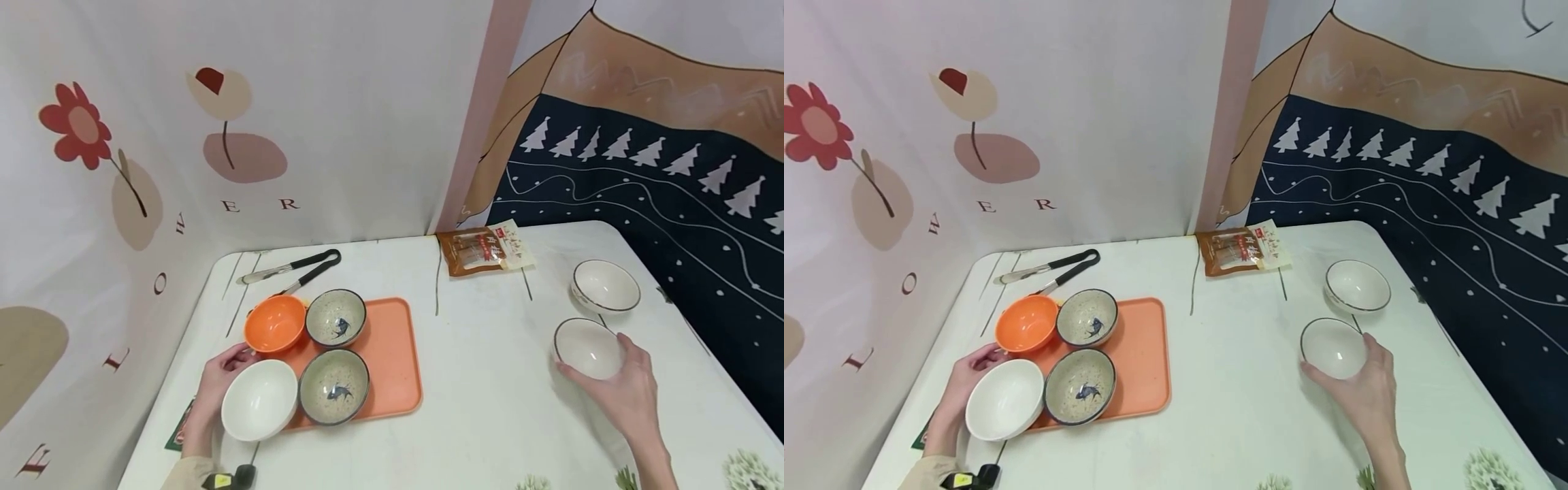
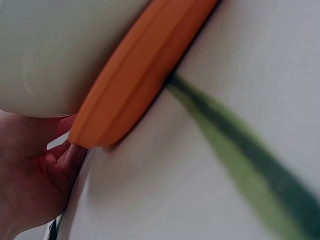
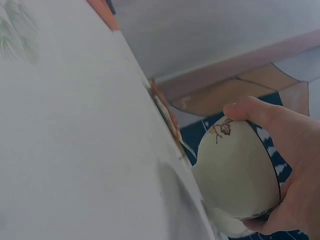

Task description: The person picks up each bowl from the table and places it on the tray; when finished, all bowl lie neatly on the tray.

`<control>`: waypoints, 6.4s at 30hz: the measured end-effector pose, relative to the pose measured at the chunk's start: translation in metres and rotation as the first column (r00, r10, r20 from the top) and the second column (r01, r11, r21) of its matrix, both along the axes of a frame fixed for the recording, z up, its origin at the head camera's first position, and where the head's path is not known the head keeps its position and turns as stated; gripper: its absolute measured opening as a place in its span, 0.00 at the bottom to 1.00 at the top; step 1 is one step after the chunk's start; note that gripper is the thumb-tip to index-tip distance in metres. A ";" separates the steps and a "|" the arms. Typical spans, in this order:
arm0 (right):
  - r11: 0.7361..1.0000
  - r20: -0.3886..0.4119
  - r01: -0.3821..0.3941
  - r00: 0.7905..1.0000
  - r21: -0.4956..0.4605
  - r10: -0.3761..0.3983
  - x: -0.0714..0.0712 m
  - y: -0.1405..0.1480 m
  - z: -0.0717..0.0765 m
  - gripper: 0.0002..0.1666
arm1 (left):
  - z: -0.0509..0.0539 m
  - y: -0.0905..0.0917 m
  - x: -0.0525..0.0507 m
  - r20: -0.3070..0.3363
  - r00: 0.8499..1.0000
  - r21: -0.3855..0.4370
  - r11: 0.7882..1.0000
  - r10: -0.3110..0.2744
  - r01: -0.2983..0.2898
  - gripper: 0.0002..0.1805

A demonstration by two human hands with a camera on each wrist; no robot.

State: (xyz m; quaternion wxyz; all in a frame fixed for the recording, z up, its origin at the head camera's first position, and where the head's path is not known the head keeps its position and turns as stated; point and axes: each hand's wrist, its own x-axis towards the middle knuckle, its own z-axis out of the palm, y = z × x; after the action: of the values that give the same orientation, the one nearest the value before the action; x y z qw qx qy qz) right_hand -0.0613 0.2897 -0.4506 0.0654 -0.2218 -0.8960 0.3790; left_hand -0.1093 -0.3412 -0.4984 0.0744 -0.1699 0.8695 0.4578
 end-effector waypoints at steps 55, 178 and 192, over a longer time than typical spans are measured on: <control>0.648 -0.252 -0.762 0.627 0.001 0.737 -0.043 -0.189 -0.006 0.69 | 0.001 0.003 0.002 -0.054 0.998 0.002 1.000 -0.013 0.013 0.29; 0.974 -0.143 -0.226 0.964 0.011 0.225 -0.124 0.022 0.043 0.61 | 0.001 -0.002 0.001 -0.046 0.998 0.013 0.999 -0.040 0.041 0.30; 0.991 0.006 -0.071 0.997 0.117 0.071 -0.124 0.079 0.014 0.73 | 0.000 -0.001 0.000 -0.024 0.999 0.014 0.999 -0.037 0.037 0.30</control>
State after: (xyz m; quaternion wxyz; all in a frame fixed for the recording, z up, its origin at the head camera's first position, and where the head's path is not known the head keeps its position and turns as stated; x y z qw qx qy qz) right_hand -0.1851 0.3685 -0.4369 0.0638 -0.1861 -0.9241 0.3276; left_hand -0.1097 -0.3426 -0.4983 0.0740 -0.1479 0.8700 0.4645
